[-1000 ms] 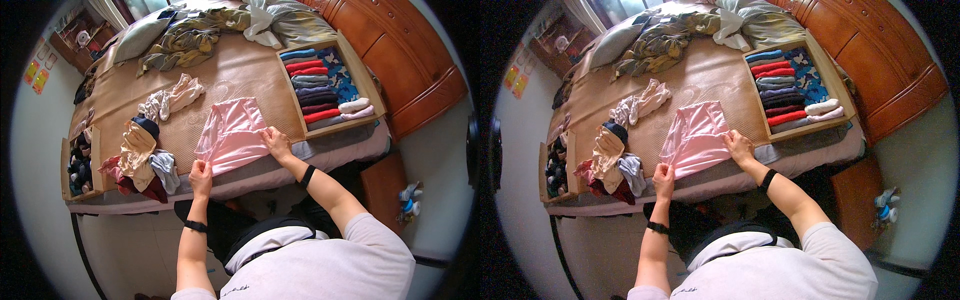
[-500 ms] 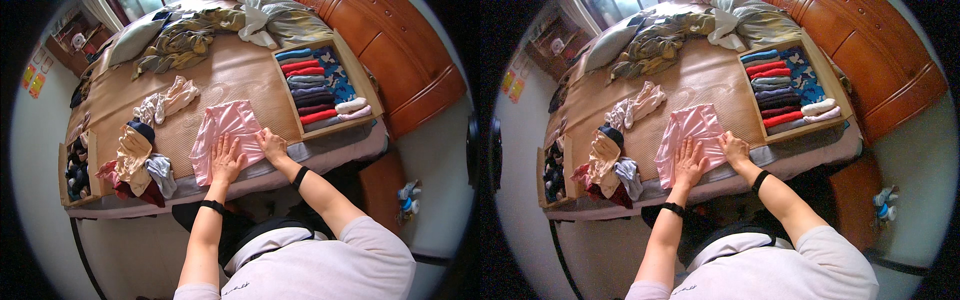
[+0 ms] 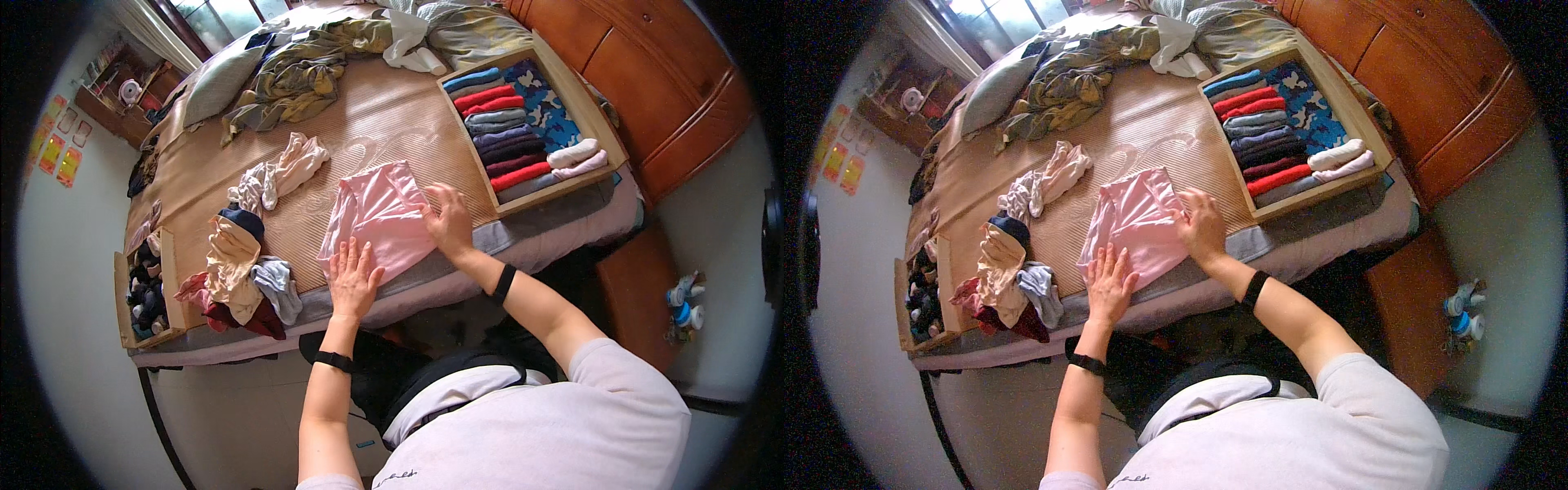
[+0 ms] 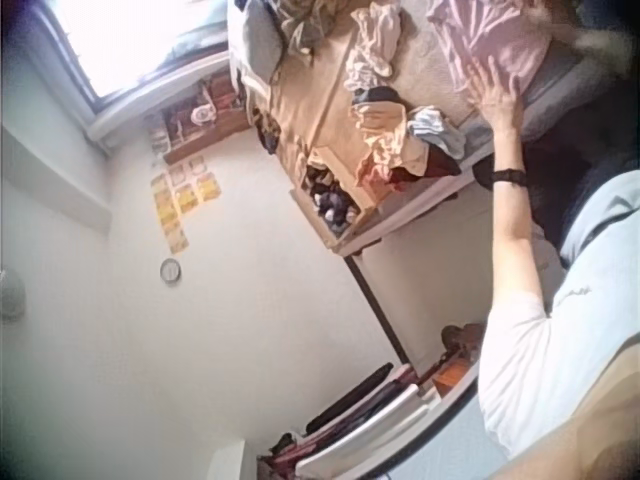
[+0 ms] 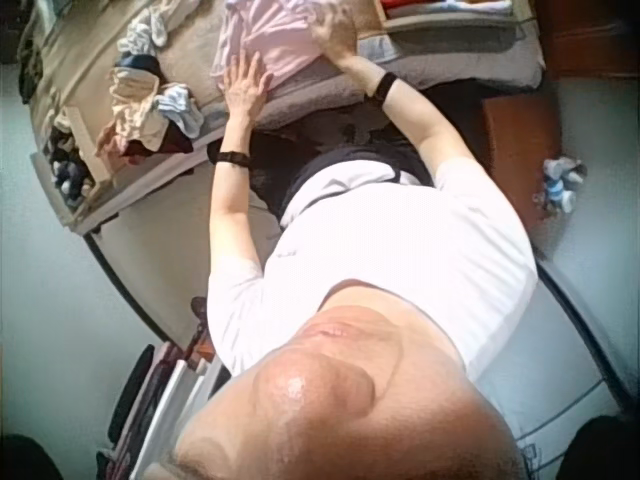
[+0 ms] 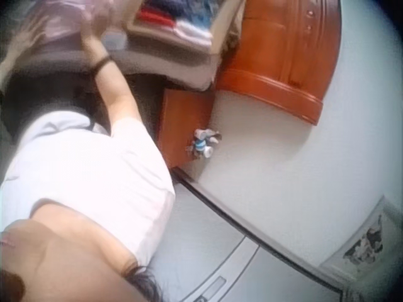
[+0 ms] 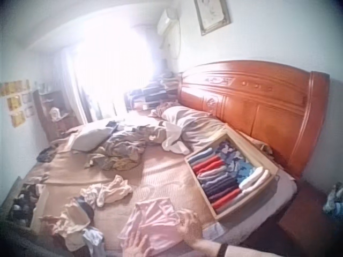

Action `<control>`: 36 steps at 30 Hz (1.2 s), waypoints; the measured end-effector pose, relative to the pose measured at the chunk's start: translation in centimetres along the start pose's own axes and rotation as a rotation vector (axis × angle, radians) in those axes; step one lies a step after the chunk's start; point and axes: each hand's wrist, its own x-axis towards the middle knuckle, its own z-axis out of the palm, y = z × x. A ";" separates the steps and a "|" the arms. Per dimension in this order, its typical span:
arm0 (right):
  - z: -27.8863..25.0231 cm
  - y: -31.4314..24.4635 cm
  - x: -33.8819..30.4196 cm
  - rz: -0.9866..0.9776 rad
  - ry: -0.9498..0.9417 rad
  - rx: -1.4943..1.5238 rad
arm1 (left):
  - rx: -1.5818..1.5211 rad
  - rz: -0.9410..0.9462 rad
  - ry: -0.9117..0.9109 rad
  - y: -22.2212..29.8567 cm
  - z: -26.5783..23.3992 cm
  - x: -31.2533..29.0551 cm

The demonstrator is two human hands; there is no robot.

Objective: The person folds several pieces of clothing, including a pink item, a grey item, and a beige item, on a bed. Each item is smoothed out, folded into a compact shape, and then placed into a wooden drawer organizer that already contains other folded clothes.

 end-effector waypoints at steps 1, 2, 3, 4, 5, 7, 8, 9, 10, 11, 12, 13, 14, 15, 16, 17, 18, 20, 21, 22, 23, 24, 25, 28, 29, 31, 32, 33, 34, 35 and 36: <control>0.4 -1.2 -0.4 -0.149 0.046 0.026 | -0.002 -0.016 0.020 0.5 -0.1 0.2; 0.7 -1.7 -1.2 -0.214 -0.098 0.083 | 0.008 -0.025 0.092 1.0 0.6 0.5; 1.2 -2.4 -2.2 -0.307 -0.196 0.016 | 0.004 -0.045 0.084 1.1 1.4 0.5; 1.8 -2.6 -3.1 -0.398 -0.288 -0.058 | -0.005 -0.058 0.078 1.5 2.1 0.9; 2.4 -2.8 -3.6 -0.489 -0.380 -0.132 | -0.013 -0.072 0.072 1.5 2.7 1.0; 2.8 0.9 -3.6 -0.347 -0.657 -0.352 | 0.017 -0.098 -0.062 1.8 2.3 1.2; 2.8 1.6 -3.4 -0.350 -0.692 -0.411 | 0.053 -0.092 -0.050 1.1 2.3 0.6; 2.3 1.5 -3.0 -0.356 -0.731 -0.470 | 0.089 -0.090 -0.041 0.2 2.4 0.0; 1.9 2.0 -2.6 -0.339 -0.722 -0.487 | 0.140 -0.120 -0.051 -0.8 2.3 -0.5; 1.4 2.7 -2.3 -0.322 -0.714 -0.506 | 0.091 -0.144 -0.058 -1.7 2.2 -1.1; 0.9 3.6 -1.8 -0.322 -0.699 -0.494 | 0.084 -0.167 -0.049 -2.4 2.0 -1.4; 0.6 4.2 -1.6 -0.338 -0.702 -0.463 | 0.081 -0.192 -0.035 -3.2 1.7 -1.8; 0.3 4.8 -1.5 -0.353 -0.705 -0.433 | 0.096 -0.166 -0.010 -3.6 1.6 -2.0; 0.2 5.2 -1.5 -0.367 -0.707 -0.402 | 0.113 -0.140 0.013 -3.9 1.1 -2.1; 0.2 5.5 -1.7 -0.387 -0.672 -0.386 | 0.129 -0.112 0.036 -4.3 0.7 -1.8; 0.6 5.7 -1.6 -0.385 -0.659 -0.395 | 0.012 -0.164 0.010 -5.2 0.2 -0.7; 0.6 5.7 -1.7 -0.385 -0.657 -0.406 | -0.111 -0.223 -0.021 -5.8 -0.8 1.0; 0.4 5.7 -1.9 -0.378 -0.655 -0.416 | -0.342 -0.267 0.083 -5.3 -3.0 4.7; 0.4 5.4 -1.8 -0.381 -0.656 -0.410 | -0.442 -0.306 0.086 -5.5 -3.2 6.3; 0.5 5.4 -1.6 -0.383 -0.651 -0.406 | -0.543 -0.337 0.091 -5.7 -3.4 8.3; 0.6 5.3 -1.5 -0.381 -0.640 -0.395 | -0.644 -0.366 0.095 -5.8 -3.6 10.2; 0.7 5.4 -1.6 -0.381 -0.634 -0.385 | -0.563 -0.338 0.111 -5.6 -3.0 11.9; 0.7 5.3 -1.7 -0.381 -0.632 -0.375 | -0.481 -0.312 0.125 -5.4 -2.0 13.5; 0.5 5.8 -1.7 -0.391 -0.620 -0.370 | -0.462 -0.367 0.022 -4.9 0.0 17.6; 0.6 5.9 -1.6 -0.398 -0.613 -0.367 | -0.489 -0.408 -0.035 -4.7 0.5 18.4; 0.4 5.9 -1.6 -0.464 -0.535 -0.300 | -0.435 -0.449 0.078 -4.5 1.9 19.4; 0.4 5.8 -1.5 -0.476 -0.511 -0.277 | -0.444 -0.474 0.052 -4.8 2.3 19.4; 0.3 6.0 -1.7 -0.475 -0.492 -0.254 | -0.451 -0.498 0.011 -4.0 1.8 19.3; 0.2 6.2 -1.8 -0.458 -0.491 -0.269 | -0.459 -0.496 0.013 -3.7 1.9 19.5; 0.1 6.4 -1.8 -0.442 -0.490 -0.284 | -0.481 -0.464 0.034 -4.3 3.2 19.8; 0.2 5.7 -1.8 -0.451 -0.494 -0.280 | -0.491 -0.456 0.073 -6.5 4.3 19.3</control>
